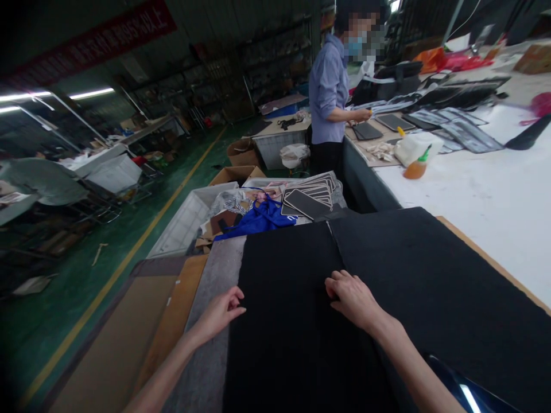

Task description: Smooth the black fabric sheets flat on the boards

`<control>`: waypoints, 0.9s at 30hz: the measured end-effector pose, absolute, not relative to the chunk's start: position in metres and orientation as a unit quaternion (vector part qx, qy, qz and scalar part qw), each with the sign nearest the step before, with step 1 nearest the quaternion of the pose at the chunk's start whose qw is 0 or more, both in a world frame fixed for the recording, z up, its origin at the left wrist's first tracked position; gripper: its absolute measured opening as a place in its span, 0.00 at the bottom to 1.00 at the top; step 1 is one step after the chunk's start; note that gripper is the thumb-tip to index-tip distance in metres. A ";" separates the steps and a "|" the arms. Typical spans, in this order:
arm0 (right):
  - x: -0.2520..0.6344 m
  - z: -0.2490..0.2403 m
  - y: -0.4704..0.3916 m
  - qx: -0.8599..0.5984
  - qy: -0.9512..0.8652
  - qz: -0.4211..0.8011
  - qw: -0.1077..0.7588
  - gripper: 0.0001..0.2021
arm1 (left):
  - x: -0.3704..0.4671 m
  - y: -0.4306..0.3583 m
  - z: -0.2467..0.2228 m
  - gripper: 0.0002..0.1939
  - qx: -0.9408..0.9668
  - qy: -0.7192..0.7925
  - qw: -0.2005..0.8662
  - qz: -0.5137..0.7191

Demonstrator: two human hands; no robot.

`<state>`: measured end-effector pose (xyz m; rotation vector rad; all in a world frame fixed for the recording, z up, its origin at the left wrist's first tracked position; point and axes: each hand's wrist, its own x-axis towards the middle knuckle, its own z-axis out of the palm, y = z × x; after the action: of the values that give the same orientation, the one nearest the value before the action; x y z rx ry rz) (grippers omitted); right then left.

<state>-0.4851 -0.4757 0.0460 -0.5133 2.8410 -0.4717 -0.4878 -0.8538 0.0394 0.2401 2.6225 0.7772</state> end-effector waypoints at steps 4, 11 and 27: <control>-0.481 0.042 -0.470 -0.153 0.967 -0.172 0.107 0.08 | -0.487 -0.855 0.034 0.09 0.070 0.929 0.189 0.312; -0.475 0.040 -0.467 -0.113 0.970 -0.190 0.100 0.05 | -0.485 -0.857 0.030 0.09 0.051 0.917 0.173 0.355; -0.476 0.030 -0.462 -0.093 0.964 -0.229 0.097 0.06 | -0.485 -0.854 0.026 0.07 0.030 0.906 0.149 0.396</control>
<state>-0.4759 -0.4618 0.0305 -0.2756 2.8553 -0.6769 -0.4847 -0.8544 0.0261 0.0859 2.6037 1.1394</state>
